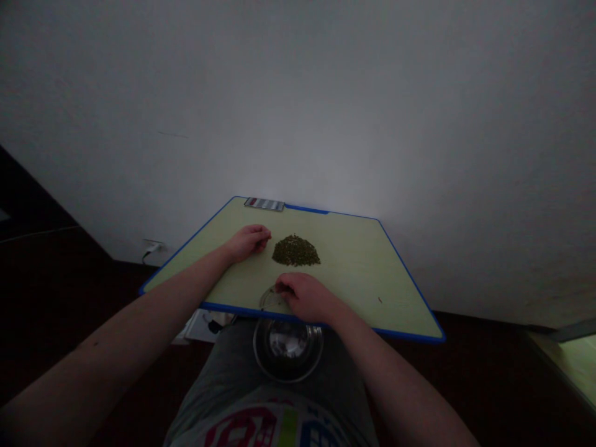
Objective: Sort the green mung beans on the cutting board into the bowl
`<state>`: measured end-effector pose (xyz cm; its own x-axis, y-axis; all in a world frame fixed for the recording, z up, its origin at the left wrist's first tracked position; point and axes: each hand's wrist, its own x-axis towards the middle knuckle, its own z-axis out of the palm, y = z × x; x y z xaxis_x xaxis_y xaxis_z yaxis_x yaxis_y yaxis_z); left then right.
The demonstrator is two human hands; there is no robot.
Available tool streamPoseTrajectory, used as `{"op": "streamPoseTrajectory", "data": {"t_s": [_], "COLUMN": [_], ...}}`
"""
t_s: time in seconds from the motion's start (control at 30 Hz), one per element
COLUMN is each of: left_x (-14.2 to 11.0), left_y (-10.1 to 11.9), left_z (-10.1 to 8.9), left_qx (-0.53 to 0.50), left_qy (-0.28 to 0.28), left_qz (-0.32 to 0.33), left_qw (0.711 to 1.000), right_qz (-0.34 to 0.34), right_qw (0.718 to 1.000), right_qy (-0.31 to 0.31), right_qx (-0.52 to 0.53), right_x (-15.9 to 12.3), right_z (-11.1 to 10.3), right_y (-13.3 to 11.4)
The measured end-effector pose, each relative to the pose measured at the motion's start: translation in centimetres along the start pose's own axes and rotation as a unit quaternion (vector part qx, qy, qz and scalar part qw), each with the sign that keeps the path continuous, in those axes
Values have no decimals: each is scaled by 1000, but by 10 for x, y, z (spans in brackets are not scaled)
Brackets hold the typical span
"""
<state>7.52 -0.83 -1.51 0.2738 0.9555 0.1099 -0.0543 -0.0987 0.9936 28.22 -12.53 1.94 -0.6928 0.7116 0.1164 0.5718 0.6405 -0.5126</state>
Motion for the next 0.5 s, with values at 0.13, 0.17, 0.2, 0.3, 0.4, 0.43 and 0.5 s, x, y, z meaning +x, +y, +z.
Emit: {"op": "streamPoseTrajectory", "data": {"t_s": [0.13,0.17,0.2,0.3,0.4,0.43,0.5], "left_x": [0,0,0,0,0,-1,-1], "left_y": [0,0,0,0,0,1,1], "left_z": [0,0,0,0,0,0,0], "left_qx": [-1,-2,-4,-4,-4,-4,-4], "left_qy": [4,3,2,-1,3,5,4], "left_qz": [-6,-6,-4,1,-5,-8,-10], "left_qw": [1000,1000,1000,1000,1000,1000,1000], "right_qz": [-1,-1,-1,-1,-2,-1,1], "right_qw": [1000,1000,1000,1000,1000,1000,1000], "right_qy": [-5,-5,-4,-3,-9,-10,-11], "right_qx": [6,6,6,9,10,10,10], "right_x": [-1,-2,-2,-3,-4,-4,-6], "right_z": [-1,-1,-2,-3,-3,-3,-4], "right_y": [2,2,2,2,2,2,3]}}
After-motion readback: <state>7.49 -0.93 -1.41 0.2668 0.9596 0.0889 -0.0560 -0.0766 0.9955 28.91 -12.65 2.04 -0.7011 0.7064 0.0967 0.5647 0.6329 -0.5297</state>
